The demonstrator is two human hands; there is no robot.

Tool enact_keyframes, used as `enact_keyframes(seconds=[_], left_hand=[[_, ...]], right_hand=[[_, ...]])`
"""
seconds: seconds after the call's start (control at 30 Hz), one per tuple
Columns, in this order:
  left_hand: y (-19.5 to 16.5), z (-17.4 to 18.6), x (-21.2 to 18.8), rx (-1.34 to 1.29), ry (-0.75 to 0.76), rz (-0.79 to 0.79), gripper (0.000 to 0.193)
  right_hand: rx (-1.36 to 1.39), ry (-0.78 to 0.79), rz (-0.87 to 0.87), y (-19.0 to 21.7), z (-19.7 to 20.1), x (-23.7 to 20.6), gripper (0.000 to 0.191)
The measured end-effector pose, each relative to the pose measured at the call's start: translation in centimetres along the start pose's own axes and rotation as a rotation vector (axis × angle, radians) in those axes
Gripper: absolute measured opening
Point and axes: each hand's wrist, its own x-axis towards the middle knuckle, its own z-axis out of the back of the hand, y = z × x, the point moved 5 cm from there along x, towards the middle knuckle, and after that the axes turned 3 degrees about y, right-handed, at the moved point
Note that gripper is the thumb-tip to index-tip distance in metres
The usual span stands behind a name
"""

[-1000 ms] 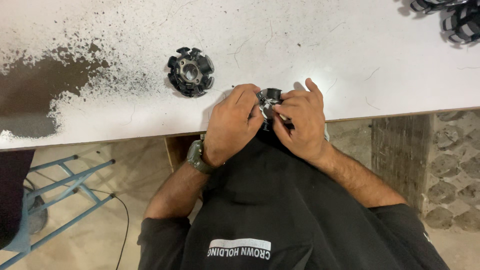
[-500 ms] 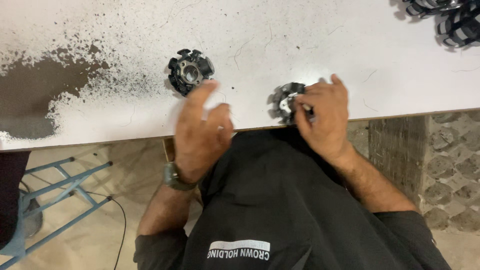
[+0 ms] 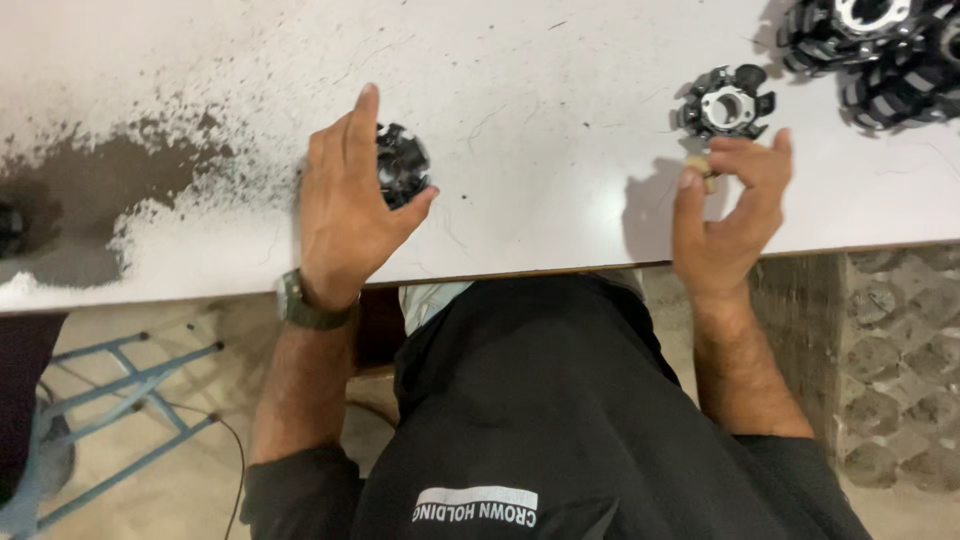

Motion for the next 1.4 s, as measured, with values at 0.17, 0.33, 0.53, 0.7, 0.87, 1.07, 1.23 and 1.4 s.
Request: enact_keyframes(seconds=[0.17,0.33,0.53,0.7,0.87,1.07,1.23,1.4], left_hand=[[-3.3,-0.5,-1.1,-0.085,-0.127,-0.200,0.107],[-9.8,-6.6,-2.0,-0.179,-0.029,-0.134,0.084],[-9.7,-4.3,-2.1,-0.188,-0.122,-0.194,0.054],[-9.2,-3.4,0.2,-0.286,0.020,-0.173,0.024],[-7.1,-2.1,0.4,-0.320,0.072,-0.139,0.014],[-4.7,1.1,-0.7,-0.222,0.005,-0.270,0.032],[-4.0,-0.1,-1.0,-0.235,-0.023,-0.267,0.032],[-2.3,-1.3,-1.6,-0.244,0.008,-0.240,0.027]], right_hand=[[0.101,0.037,-0.094,4.1,-1.4,-1.2,0.025],[0.172,0.112,-0.133,7.4,-1.7,-1.4,0.023],[0.182,0.264,-0.132,9.5,-4.2,0.2,0.022],[0.140,0.334,-0.095,10.4,-5.2,2.6,0.021],[0.039,0.360,-0.021,10.8,-6.5,3.2,0.023],[0.068,0.332,-0.018,11.9,-9.4,2.9,0.023],[0.142,0.291,-0.046,13.0,-10.2,1.1,0.026],[0.150,0.298,-0.058,13.6,-11.2,-0.5,0.027]])
